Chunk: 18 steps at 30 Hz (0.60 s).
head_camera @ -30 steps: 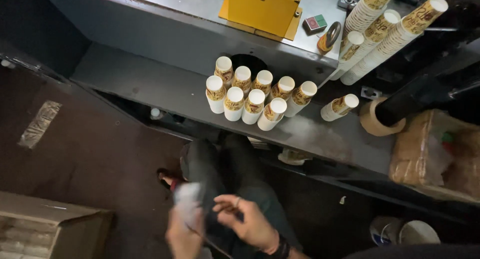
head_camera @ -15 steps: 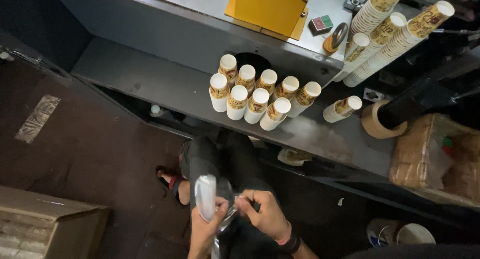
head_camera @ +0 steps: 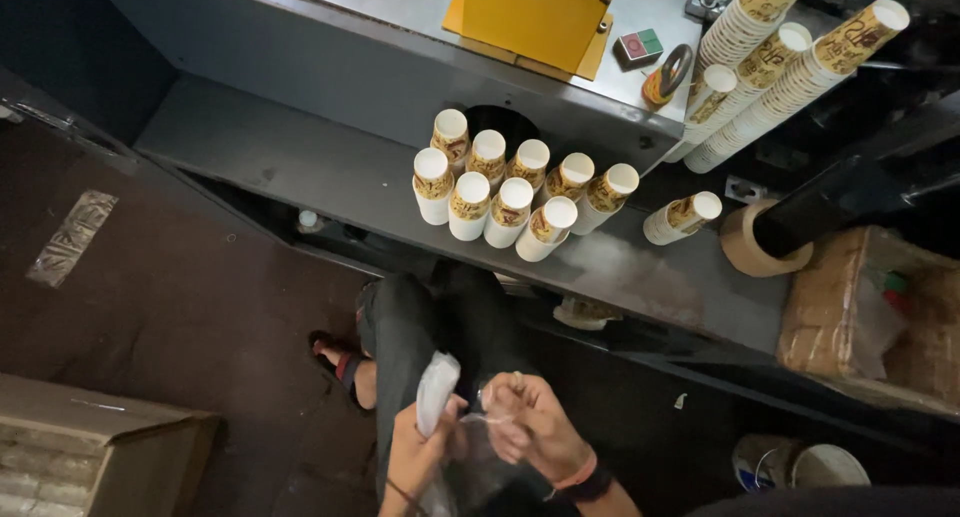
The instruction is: Packaging stacks of paper cups into plastic sleeves in a manufacturing facility.
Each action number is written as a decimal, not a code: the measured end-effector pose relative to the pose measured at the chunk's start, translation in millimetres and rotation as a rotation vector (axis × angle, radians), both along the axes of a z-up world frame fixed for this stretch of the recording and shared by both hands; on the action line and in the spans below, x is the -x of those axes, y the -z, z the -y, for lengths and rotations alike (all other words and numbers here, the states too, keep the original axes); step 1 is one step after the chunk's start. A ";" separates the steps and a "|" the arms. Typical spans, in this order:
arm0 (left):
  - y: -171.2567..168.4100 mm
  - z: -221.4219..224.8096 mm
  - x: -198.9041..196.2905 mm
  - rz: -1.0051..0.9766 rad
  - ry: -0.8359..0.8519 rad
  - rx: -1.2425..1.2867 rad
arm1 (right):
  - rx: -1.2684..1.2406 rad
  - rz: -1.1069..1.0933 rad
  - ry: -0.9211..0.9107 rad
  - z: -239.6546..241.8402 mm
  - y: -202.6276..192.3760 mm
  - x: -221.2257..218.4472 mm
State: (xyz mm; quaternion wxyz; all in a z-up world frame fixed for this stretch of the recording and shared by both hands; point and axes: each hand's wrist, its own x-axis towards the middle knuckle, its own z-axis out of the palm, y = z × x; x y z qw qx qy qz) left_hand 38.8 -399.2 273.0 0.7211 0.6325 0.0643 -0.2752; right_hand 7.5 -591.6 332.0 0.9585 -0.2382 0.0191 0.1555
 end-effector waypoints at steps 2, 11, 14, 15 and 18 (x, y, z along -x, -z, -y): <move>0.7 4.9 -0.3 -0.059 -0.021 0.031 | 0.294 -0.001 0.003 -10.7 -17.3 -8.4; 8.6 15.9 11.8 -0.150 -0.376 0.430 | 1.551 0.361 0.269 -28.8 -34.9 -18.7; 10.7 0.2 12.5 -0.180 -0.349 0.455 | 1.497 0.264 0.260 -21.8 -15.0 -16.5; 17.9 -7.0 17.4 -0.204 -0.305 0.477 | 1.334 0.207 0.218 -19.2 -9.6 -14.2; 59.0 -24.4 18.4 -0.192 -0.096 0.438 | 0.327 -0.086 -0.118 0.0 -11.1 -15.2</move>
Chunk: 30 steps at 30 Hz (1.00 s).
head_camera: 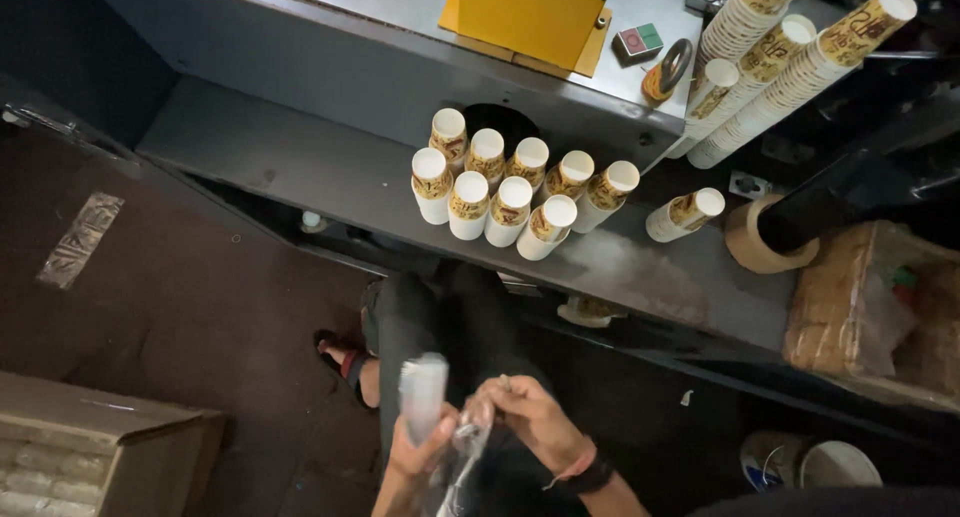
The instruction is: Packaging stacks of paper cups into plastic sleeves in a manufacturing facility.
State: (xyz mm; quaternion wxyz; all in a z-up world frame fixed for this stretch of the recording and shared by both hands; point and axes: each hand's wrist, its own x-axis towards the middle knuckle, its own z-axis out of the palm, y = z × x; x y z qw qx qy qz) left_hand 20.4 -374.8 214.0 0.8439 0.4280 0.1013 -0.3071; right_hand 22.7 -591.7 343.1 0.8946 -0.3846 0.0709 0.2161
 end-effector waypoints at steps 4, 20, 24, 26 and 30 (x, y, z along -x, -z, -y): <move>-29.6 10.8 -7.4 0.274 0.113 -0.218 | 0.070 -0.037 -0.079 -0.3 11.1 10.8; -40.9 22.1 -6.2 0.164 0.586 -0.124 | 0.334 0.346 -0.498 51.6 38.4 36.4; -91.0 67.7 -66.7 0.271 0.264 0.154 | 0.317 0.283 0.032 82.8 -9.1 -9.8; -131.6 99.8 -93.3 0.363 0.150 0.163 | 0.597 0.455 0.361 73.1 -35.8 -41.2; -188.2 153.7 -136.7 0.488 -0.151 -0.040 | 1.257 0.894 0.982 71.2 -79.7 -105.7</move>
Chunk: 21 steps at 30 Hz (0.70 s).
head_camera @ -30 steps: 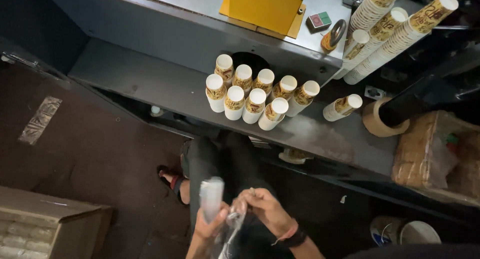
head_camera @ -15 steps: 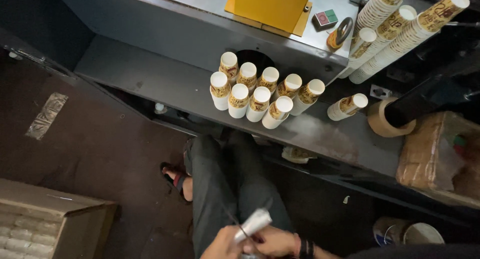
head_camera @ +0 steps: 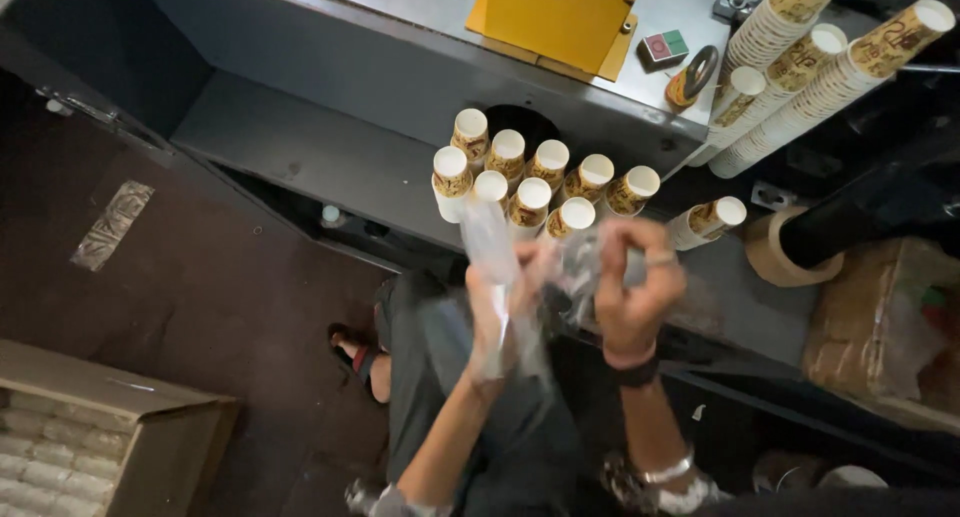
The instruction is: Packaging stacks of paper cups into plastic sleeves in a manufacturing facility.
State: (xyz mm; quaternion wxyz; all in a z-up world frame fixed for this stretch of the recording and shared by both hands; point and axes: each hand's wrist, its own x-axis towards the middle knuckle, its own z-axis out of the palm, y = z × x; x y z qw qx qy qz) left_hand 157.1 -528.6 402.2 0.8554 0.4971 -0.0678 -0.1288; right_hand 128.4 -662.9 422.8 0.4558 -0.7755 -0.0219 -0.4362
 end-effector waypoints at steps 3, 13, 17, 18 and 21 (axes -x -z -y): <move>27.3 25.6 -5.9 -0.171 -0.180 0.088 | 0.191 -0.134 0.179 -0.4 -11.1 -11.5; 206.0 -15.7 79.5 -0.704 -0.003 0.225 | 0.139 -0.549 -0.011 -31.8 104.1 79.5; 204.3 -67.9 90.5 -0.368 0.395 0.299 | -0.875 -1.049 -0.819 -67.4 139.9 144.3; 204.0 -79.1 96.4 -0.350 0.395 0.045 | -0.891 -1.159 -0.953 -75.2 153.8 164.0; 173.4 -119.9 119.8 -0.336 0.418 -0.096 | -0.728 -1.203 -1.309 -69.6 182.7 171.3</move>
